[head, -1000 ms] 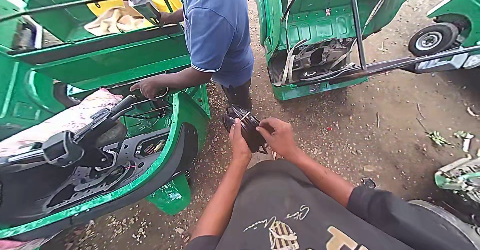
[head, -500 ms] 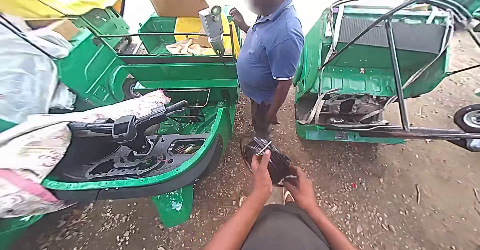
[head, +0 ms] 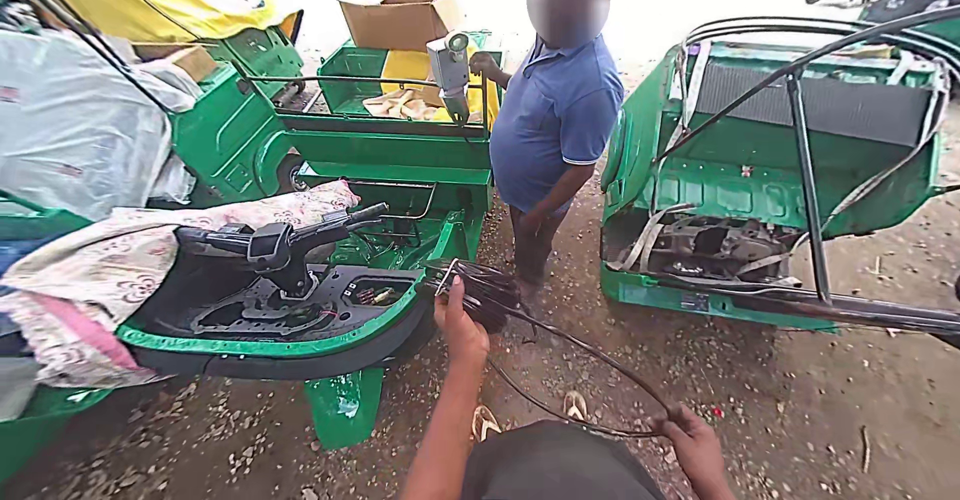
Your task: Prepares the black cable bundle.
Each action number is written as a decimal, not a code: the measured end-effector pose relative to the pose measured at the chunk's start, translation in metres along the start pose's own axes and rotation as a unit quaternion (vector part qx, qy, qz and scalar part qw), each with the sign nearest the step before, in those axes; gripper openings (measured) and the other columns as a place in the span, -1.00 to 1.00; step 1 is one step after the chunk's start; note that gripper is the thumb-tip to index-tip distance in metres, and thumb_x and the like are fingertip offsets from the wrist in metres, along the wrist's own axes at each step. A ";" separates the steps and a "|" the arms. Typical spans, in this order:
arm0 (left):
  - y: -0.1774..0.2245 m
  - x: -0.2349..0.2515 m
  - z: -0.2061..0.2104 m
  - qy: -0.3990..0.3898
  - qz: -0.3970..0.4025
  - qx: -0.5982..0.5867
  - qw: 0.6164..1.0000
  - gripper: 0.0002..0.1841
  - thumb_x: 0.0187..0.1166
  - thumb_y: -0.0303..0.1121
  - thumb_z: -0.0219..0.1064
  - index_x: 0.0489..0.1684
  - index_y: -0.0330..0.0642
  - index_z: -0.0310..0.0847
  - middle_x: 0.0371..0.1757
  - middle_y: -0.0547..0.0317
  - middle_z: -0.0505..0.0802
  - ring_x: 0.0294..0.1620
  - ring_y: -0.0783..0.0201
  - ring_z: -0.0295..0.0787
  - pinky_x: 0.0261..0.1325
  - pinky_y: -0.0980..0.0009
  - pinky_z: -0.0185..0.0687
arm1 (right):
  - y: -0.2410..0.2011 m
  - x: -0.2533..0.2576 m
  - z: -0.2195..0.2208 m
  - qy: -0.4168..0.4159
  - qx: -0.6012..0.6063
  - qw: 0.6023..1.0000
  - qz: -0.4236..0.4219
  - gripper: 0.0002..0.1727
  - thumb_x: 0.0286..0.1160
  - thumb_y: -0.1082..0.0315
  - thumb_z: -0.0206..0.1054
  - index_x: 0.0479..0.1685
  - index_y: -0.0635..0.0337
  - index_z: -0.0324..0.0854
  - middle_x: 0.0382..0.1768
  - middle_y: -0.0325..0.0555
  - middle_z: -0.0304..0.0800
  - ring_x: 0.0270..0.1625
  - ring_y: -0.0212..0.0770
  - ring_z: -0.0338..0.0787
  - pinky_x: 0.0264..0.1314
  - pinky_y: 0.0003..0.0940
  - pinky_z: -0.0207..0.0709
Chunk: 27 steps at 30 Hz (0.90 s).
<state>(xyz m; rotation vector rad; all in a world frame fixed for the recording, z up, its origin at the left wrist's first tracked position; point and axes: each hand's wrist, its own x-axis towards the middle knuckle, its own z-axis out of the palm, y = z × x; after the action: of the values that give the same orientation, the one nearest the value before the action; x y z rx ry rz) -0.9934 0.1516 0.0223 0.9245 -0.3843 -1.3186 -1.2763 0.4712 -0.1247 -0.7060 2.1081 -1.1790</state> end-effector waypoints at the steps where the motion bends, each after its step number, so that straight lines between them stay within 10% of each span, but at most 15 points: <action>1: 0.001 -0.002 0.002 -0.001 0.020 0.001 1.000 -0.59 0.70 -0.41 0.27 0.45 -0.40 0.41 0.12 -0.22 0.80 0.10 0.02 0.84 0.21 0.03 0.80 | 0.010 0.006 -0.007 -0.024 0.009 1.000 0.015 -0.92 0.25 0.60 0.30 -0.33 0.31 0.67 -0.36 -0.01 0.91 -0.28 -0.10 0.90 -0.08 -0.03 0.80; 6: -0.001 -0.012 0.013 -0.011 0.005 -0.016 1.000 -0.65 0.73 -0.41 0.22 0.39 -0.40 0.46 0.07 -0.25 0.82 0.06 -0.02 0.85 0.18 -0.03 0.80 | 0.020 0.034 -0.023 -0.126 0.097 0.984 0.082 -0.90 0.14 0.62 0.24 -0.44 0.29 0.63 -0.42 0.01 0.88 -0.33 -0.09 0.88 -0.17 -0.14 0.79; 15: 0.055 0.019 0.001 -0.123 -0.004 -0.118 0.985 -0.60 0.84 -0.13 -0.17 0.15 -0.11 0.58 0.00 0.01 0.86 0.08 0.10 0.84 0.16 -0.04 0.77 | 0.100 0.070 -0.078 0.124 0.345 0.855 0.366 -0.78 0.58 0.48 0.19 0.14 0.26 0.46 -0.19 0.05 0.73 -0.31 -0.09 0.79 -0.25 -0.12 0.78; 18: 0.070 0.028 -0.026 -0.260 -0.097 -0.172 0.945 -0.48 0.65 0.08 0.03 0.10 -0.20 0.62 -0.07 -0.12 0.84 -0.07 -0.01 0.87 0.01 -0.03 0.83 | 0.128 0.078 -0.078 0.141 0.341 0.835 0.408 -0.71 0.72 0.32 0.13 0.28 0.25 0.42 -0.05 0.12 0.73 -0.23 -0.06 0.81 -0.22 -0.12 0.78; 21: 0.079 0.038 -0.036 -0.444 -0.224 -0.218 0.840 -0.42 0.28 0.06 0.46 0.04 -0.30 0.65 -0.23 0.04 0.77 -0.25 0.09 0.77 -0.09 0.11 0.75 | 0.152 0.085 -0.076 0.058 0.206 0.865 0.453 -0.51 0.84 0.17 0.06 0.59 0.27 0.27 0.20 0.28 0.73 -0.08 0.07 0.89 -0.11 -0.03 0.80; 25: 0.110 -0.009 0.031 -0.607 -0.258 -0.162 0.734 -0.68 0.73 -0.29 0.15 0.04 -0.26 0.84 -0.24 0.11 0.95 -0.21 0.27 0.94 0.01 0.36 0.83 | 0.145 0.118 -0.061 -0.177 -0.223 0.902 0.326 -0.58 0.61 0.17 0.37 0.25 0.32 0.69 0.02 0.28 0.84 -0.05 0.18 0.88 0.04 0.20 0.73; 27: 0.118 -0.012 0.028 -0.671 -0.254 -0.078 0.692 -0.68 0.75 -0.26 0.15 0.08 -0.14 0.85 -0.16 0.23 0.96 -0.17 0.39 0.91 0.04 0.46 0.76 | 0.108 0.136 -0.043 -0.246 -0.246 0.915 0.204 -0.60 0.56 0.11 0.44 0.19 0.21 0.76 0.05 0.23 0.86 0.04 0.18 0.87 0.22 0.27 0.65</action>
<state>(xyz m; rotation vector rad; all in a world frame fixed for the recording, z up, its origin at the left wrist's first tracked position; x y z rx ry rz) -0.9391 0.1501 0.1319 -0.3243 -1.1580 -2.3778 -1.4145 0.4490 -0.2360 -0.6439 1.9754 -0.2019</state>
